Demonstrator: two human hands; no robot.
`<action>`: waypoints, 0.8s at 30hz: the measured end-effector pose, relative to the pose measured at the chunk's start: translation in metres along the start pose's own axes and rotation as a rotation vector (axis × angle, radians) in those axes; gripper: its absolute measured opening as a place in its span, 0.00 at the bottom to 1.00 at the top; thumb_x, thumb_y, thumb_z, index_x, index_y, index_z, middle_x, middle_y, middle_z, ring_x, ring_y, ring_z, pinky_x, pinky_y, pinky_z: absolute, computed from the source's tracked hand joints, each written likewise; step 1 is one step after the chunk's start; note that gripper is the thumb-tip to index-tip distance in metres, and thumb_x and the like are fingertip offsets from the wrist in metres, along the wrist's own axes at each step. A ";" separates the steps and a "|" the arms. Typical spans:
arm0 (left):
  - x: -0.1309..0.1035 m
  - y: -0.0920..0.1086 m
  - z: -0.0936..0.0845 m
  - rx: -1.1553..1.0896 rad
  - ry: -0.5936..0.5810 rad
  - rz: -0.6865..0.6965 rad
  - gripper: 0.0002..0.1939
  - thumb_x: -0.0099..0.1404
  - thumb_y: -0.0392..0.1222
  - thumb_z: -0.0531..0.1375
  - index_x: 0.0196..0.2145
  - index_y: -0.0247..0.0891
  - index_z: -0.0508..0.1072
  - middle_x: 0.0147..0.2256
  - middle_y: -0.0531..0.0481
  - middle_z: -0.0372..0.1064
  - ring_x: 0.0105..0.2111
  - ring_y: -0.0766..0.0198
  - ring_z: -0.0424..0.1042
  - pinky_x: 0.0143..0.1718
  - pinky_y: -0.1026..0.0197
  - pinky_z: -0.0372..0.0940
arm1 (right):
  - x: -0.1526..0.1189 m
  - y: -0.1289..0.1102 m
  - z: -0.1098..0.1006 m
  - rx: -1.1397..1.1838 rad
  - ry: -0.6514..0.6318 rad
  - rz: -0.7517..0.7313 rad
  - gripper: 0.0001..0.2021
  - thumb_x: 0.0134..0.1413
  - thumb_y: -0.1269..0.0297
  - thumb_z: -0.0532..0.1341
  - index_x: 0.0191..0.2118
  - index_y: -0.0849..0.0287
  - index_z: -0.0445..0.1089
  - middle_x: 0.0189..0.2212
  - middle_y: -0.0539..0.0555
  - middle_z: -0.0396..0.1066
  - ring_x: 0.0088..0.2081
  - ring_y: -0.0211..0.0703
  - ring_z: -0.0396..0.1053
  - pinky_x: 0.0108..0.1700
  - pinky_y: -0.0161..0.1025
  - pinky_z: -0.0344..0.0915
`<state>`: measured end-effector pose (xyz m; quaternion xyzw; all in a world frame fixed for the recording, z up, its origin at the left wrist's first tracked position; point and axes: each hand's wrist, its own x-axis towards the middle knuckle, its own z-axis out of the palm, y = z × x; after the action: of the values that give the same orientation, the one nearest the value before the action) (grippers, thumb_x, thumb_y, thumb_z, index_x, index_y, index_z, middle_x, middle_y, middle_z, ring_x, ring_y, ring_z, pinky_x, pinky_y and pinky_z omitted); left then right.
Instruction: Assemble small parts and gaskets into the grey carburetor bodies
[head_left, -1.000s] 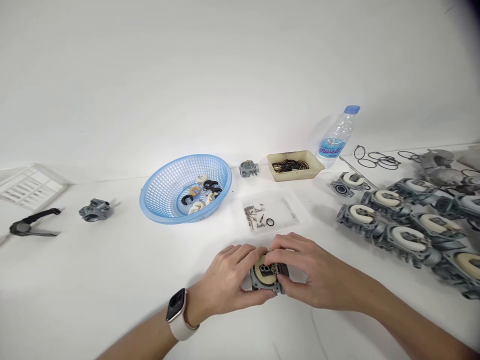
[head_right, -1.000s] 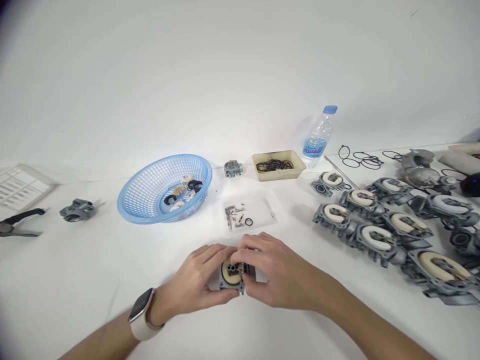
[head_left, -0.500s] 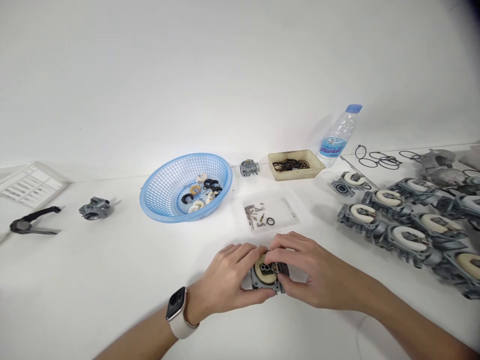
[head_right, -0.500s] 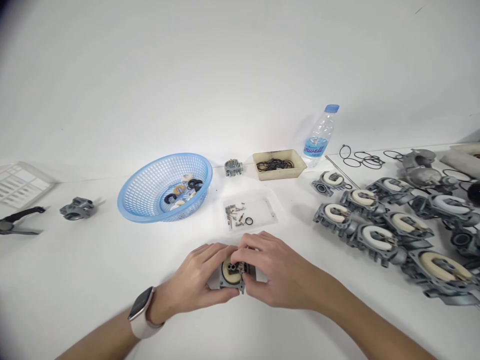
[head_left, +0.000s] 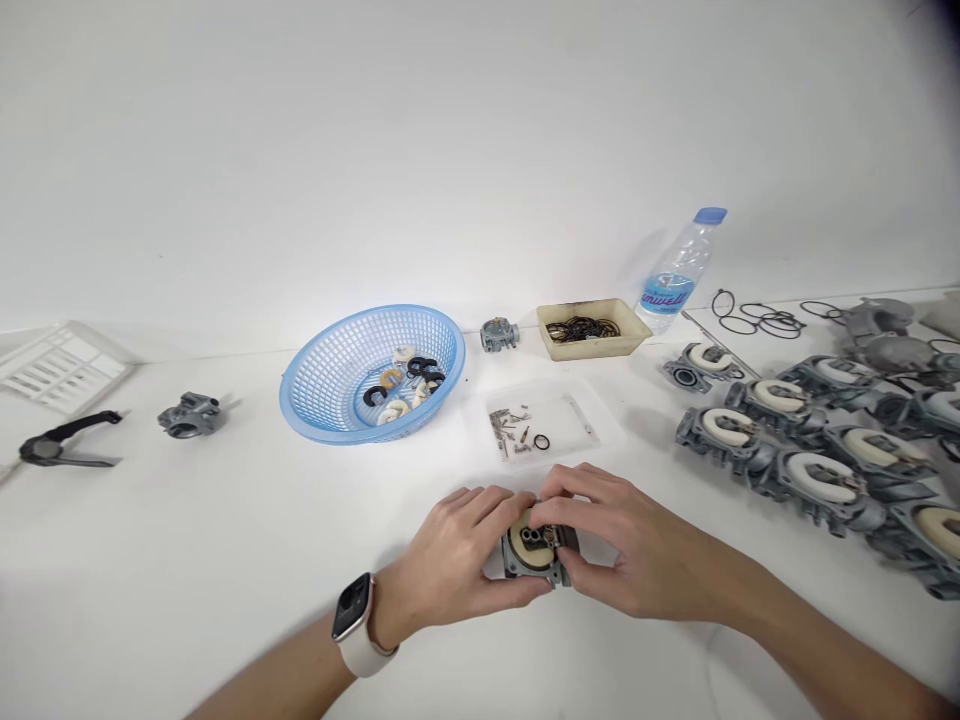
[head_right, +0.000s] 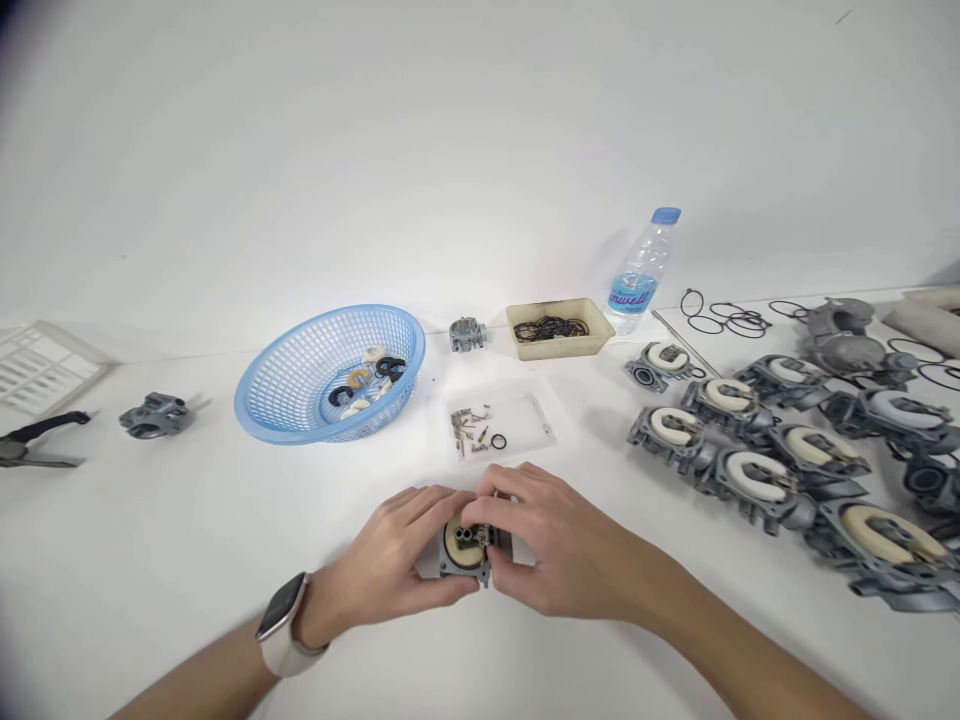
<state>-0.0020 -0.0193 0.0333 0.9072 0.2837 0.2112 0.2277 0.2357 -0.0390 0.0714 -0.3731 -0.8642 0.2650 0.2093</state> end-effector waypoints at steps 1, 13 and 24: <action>0.000 0.000 0.000 -0.002 0.000 0.000 0.30 0.67 0.58 0.63 0.59 0.41 0.63 0.50 0.44 0.73 0.46 0.51 0.75 0.48 0.49 0.70 | 0.000 0.000 0.000 0.000 -0.001 0.000 0.17 0.54 0.78 0.59 0.46 0.53 0.71 0.40 0.51 0.69 0.40 0.43 0.66 0.44 0.42 0.65; -0.001 0.000 0.000 -0.008 -0.011 -0.012 0.29 0.67 0.58 0.63 0.58 0.41 0.64 0.49 0.44 0.74 0.45 0.52 0.75 0.47 0.50 0.70 | 0.000 0.000 0.000 0.006 0.014 -0.020 0.17 0.54 0.79 0.58 0.46 0.54 0.71 0.39 0.52 0.69 0.39 0.43 0.67 0.43 0.42 0.66; 0.000 0.000 -0.001 -0.005 -0.012 -0.011 0.29 0.67 0.57 0.64 0.59 0.41 0.63 0.49 0.44 0.74 0.45 0.52 0.75 0.47 0.50 0.70 | 0.001 -0.002 -0.001 0.000 0.011 -0.036 0.15 0.54 0.78 0.58 0.45 0.55 0.71 0.38 0.52 0.69 0.38 0.42 0.66 0.43 0.42 0.66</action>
<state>-0.0019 -0.0192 0.0341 0.9063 0.2868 0.2054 0.2330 0.2348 -0.0394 0.0738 -0.3589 -0.8696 0.2591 0.2188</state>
